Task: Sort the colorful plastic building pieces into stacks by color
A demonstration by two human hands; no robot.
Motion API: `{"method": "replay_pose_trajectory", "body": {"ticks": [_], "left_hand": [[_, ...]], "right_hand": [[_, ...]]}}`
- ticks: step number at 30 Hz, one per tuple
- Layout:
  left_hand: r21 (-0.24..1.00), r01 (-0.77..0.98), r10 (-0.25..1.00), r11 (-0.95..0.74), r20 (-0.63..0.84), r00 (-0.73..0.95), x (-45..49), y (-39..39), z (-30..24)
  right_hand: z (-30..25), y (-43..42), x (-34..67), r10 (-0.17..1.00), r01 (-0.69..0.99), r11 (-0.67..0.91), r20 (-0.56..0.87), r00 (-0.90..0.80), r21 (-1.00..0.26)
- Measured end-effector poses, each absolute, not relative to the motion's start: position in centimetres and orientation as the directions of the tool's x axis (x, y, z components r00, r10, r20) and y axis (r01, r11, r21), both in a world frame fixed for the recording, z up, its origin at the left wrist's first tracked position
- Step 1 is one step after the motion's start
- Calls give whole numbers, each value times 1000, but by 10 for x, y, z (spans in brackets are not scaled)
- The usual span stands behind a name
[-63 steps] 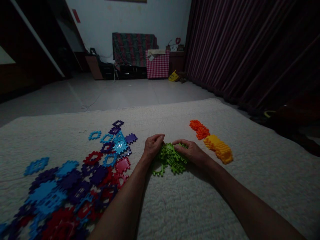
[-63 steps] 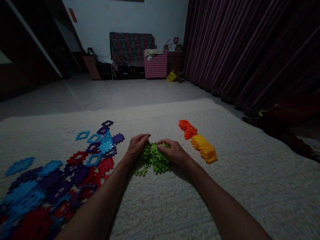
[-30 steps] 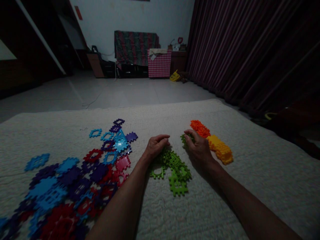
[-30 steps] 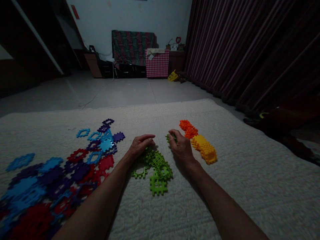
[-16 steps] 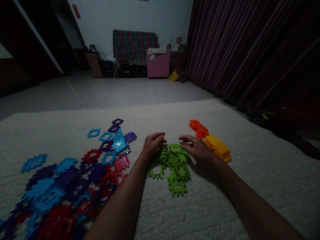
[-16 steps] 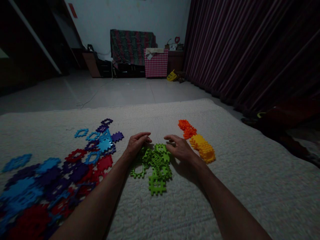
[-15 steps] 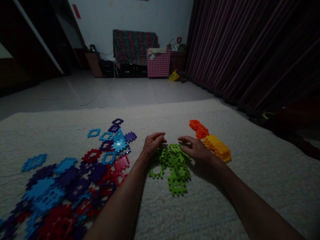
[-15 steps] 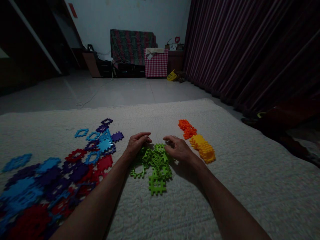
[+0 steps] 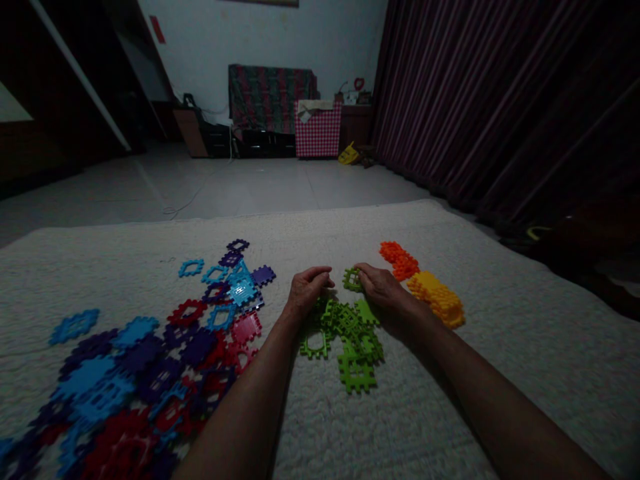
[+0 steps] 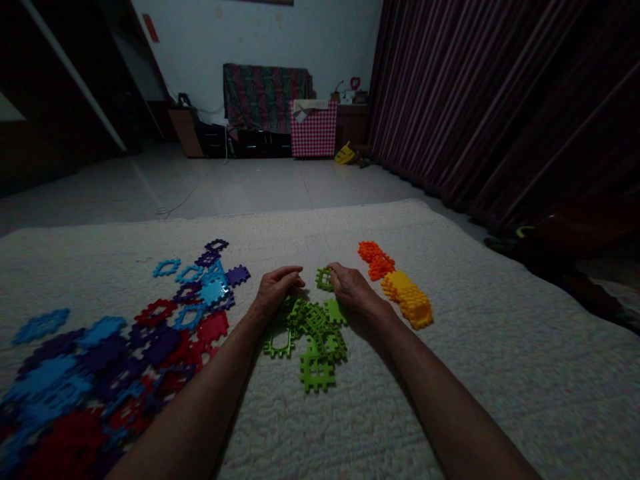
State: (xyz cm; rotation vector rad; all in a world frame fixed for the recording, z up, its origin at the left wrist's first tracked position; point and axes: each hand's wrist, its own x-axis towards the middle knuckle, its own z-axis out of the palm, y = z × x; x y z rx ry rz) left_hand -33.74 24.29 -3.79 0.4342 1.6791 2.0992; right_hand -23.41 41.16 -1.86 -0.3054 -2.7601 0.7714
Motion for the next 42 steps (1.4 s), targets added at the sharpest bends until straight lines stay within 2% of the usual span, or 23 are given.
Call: {"method": "replay_pose_trajectory", "body": {"ticks": [2, 4, 7, 10, 13, 15, 20, 24, 33, 42], "left_hand": [[972, -133, 505, -194, -17, -863, -337, 243, -38], [970, -139, 504, -201, -19, -864, -338, 243, -39], [966, -149, 501, -213, -23, -865, -339, 243, -39], [968, -141, 504, -207, -18, -864, -340, 244, -41], [971, -131, 500, -200, -14, -866, -341, 244, -42], [971, -128, 494, -200, -13, -869, -342, 243, -42], [971, -146, 481, -189, -38, -876, -341, 244, -40], [963, -174, 478, -207, -56, -877, -339, 244, -37], [949, -204, 458, -241, -74, -886, -341, 243, -38], [925, -266, 435, -271, -129, -891, -339, 240, -33]], "right_hand": [[-18, 415, -244, 291, 159, 863, 214, -933, -480], [-17, 415, -252, 393, 278, 856, 198, -898, -436], [-13, 406, -260, 548, 495, 788, 49, -835, -365], [-8, 390, -262, 579, 564, 772, -41, -814, -293], [-4, 380, -266, 568, 564, 784, -68, -820, -259], [-6, 381, -273, 548, 537, 795, -45, -835, -281], [-23, 404, -301, 574, 488, 786, 158, -803, -379], [-36, 415, -311, 593, 471, 777, 233, -771, -418], [-38, 415, -310, 576, 482, 797, 221, -787, -363], [-39, 419, -314, 596, 495, 784, 230, -770, -374]]}}
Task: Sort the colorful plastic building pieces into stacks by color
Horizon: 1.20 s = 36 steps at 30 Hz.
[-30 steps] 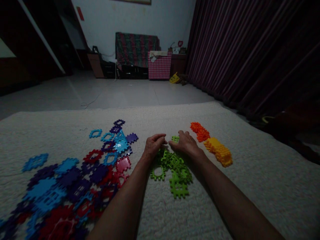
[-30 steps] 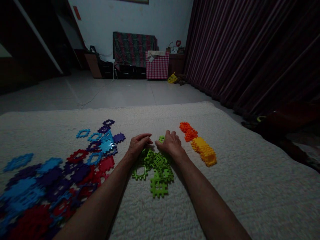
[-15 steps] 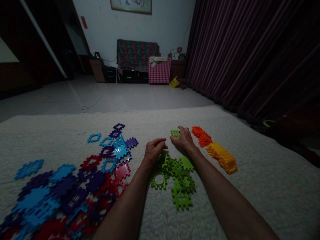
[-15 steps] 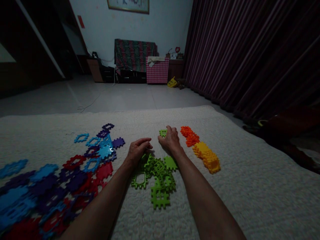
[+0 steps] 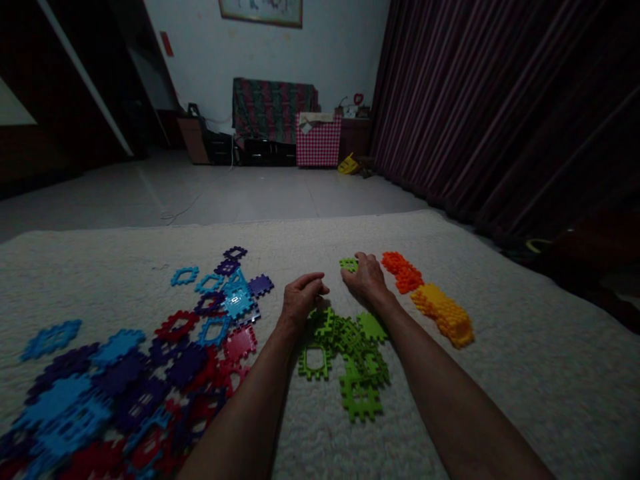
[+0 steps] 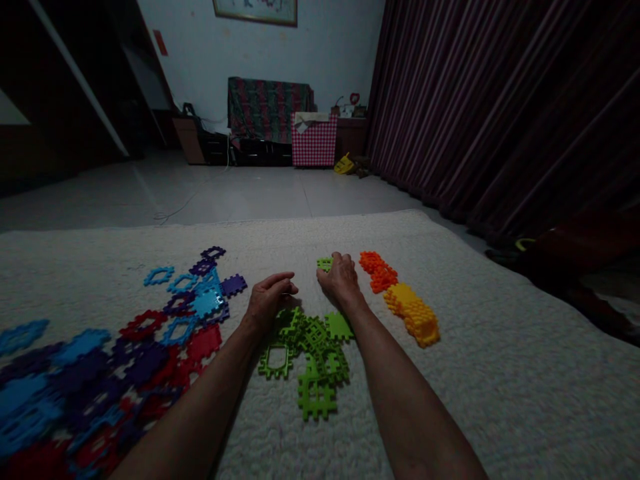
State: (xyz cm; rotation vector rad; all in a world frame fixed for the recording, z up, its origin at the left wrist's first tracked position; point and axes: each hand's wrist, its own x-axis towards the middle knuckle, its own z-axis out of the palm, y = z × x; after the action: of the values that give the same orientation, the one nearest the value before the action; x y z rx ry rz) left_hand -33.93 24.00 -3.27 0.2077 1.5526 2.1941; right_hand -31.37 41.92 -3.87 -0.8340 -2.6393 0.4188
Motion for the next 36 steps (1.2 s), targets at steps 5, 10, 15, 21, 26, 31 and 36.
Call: {"method": "replay_pose_trajectory", "body": {"ticks": [5, 10, 15, 21, 26, 31, 36], "left_hand": [[899, -266, 392, -347, -118, -912, -343, 237, -35], [920, -121, 115, -373, -84, -990, -347, 239, -37], [944, -89, 53, -318, -76, -996, -347, 243, -41], [937, -80, 96, -340, -50, -994, -349, 244, -48], [941, -81, 118, -328, -45, -992, -349, 245, -48], [952, -77, 128, -296, -41, -991, -347, 245, -45], [956, -79, 133, -282, -43, -990, -346, 244, -44]], "right_hand": [[-37, 419, -313, 602, 505, 779, 219, -768, -371], [-40, 421, -314, 593, 508, 790, 217, -775, -343], [-41, 424, -313, 613, 496, 766, 233, -755, -409], [-28, 428, -283, 604, 441, 732, 196, -772, -518], [-3, 430, -225, 146, 171, 726, -93, -985, -666], [5, 422, -187, -47, 12, 809, -84, -995, -588], [-3, 420, -186, -25, 9, 856, -58, -998, -517]]}}
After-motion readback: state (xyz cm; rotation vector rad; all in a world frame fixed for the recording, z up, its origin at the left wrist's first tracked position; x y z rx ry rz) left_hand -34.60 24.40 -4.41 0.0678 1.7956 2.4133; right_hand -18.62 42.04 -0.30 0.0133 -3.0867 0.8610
